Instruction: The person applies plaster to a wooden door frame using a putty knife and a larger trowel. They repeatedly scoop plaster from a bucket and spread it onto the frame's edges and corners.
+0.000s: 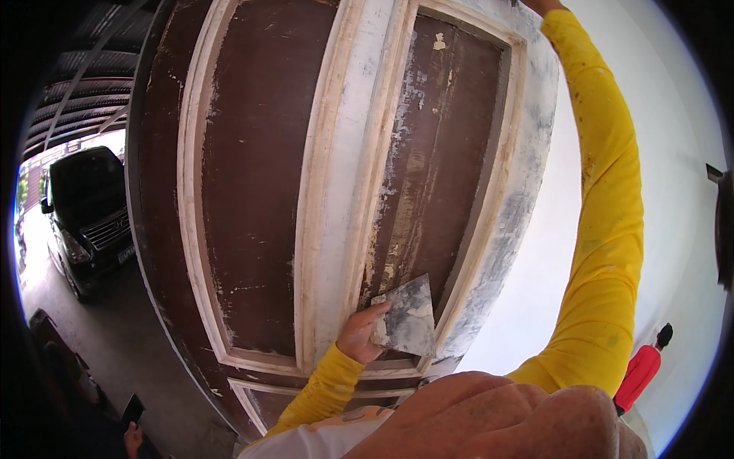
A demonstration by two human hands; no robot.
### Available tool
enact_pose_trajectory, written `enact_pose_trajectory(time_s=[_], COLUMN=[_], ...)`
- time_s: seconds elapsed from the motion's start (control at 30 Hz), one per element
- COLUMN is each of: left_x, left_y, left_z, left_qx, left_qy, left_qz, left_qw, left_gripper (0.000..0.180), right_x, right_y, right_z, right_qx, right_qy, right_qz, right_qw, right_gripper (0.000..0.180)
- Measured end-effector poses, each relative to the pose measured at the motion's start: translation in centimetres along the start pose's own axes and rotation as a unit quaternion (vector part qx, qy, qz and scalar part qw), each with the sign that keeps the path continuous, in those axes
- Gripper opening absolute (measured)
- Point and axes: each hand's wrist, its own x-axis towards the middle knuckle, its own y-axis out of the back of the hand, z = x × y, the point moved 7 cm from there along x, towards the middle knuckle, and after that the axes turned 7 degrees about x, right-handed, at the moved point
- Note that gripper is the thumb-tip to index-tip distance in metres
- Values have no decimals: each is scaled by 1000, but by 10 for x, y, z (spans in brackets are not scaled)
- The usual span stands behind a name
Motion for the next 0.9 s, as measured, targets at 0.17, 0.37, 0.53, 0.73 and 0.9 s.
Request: enact_pose_trajectory(time_s=[0.17, 0.37, 0.53, 0.73, 0.9], left_x=[-2, -5, -5, -4, -2], left_y=[4, -3, -5, 62, 51], left_z=[2, 5, 6, 3, 0], left_qx=[-2, 7, 120, 232, 148], left_qy=[-9, -15, -68, -133, -109], left_qz=[8, -25, 39, 150, 127], left_qw=[1000, 1000, 990, 952, 975], left_gripper=[34, 36, 37, 35, 34], right_x=[-3, -28, 28, 15, -35], right_y=[-22, 18, 12, -5, -4], right_z=[1, 18, -42, -2, 48], right_qx=[-82, -77, -38, -117, -102], right_qy=[-30, -63, 139, 169, 118], right_qz=[-81, 12, -29, -93, -90], right_qw=[993, 995, 989, 974, 984], right_gripper=[30, 36, 37, 45, 58])
